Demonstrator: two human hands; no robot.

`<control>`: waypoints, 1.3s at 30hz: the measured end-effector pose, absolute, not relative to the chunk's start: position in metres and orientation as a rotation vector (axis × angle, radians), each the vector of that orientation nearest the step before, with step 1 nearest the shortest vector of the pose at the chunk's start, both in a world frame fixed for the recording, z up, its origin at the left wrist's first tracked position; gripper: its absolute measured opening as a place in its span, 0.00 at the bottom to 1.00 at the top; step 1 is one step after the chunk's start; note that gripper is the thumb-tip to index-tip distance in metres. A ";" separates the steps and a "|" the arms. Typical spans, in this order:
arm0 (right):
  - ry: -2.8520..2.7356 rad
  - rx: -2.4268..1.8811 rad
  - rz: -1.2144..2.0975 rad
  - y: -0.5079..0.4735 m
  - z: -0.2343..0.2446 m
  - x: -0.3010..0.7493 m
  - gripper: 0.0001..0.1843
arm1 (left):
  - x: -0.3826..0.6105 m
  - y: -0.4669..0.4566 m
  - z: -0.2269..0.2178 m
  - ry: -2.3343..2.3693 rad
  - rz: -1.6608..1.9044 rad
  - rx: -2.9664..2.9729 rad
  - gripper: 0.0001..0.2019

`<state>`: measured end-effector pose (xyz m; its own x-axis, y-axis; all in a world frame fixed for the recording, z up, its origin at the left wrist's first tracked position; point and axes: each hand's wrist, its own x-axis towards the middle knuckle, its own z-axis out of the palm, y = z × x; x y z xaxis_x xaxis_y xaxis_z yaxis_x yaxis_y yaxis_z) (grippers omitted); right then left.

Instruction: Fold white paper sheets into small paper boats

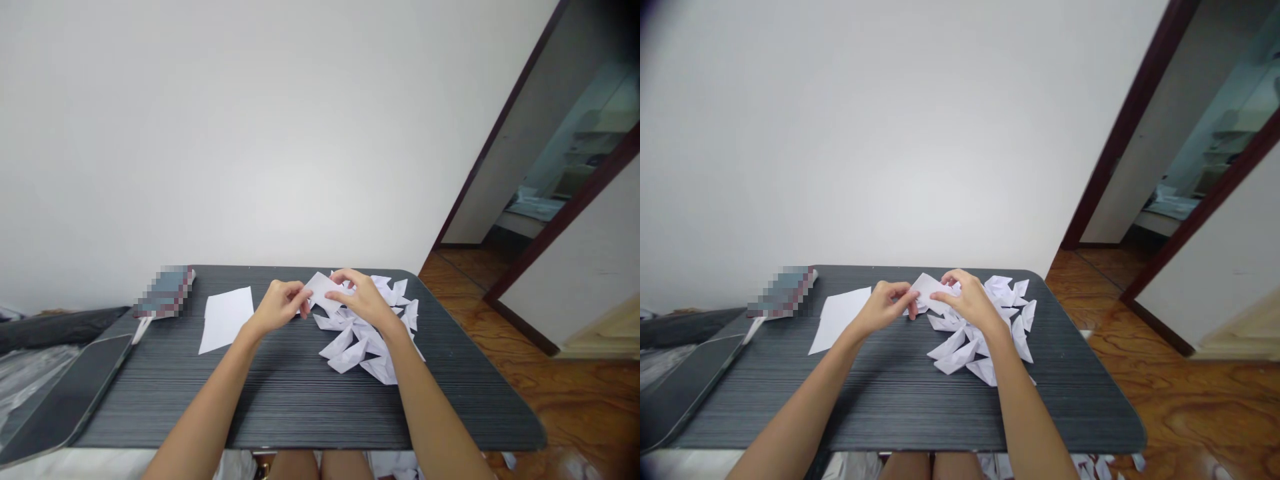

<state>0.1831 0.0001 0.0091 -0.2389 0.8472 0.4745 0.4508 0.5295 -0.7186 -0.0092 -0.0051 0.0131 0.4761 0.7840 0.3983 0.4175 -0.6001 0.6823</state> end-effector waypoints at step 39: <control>-1.939 -0.830 0.775 -0.006 0.011 0.182 0.12 | -0.010 0.003 0.007 0.770 0.953 1.473 0.13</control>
<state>0.1821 -0.0056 0.0113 -0.4039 0.7875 0.4655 0.2492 0.5844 -0.7723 -0.0096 0.0030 0.0074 0.4530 0.8815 0.1335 -0.0543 -0.1222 0.9910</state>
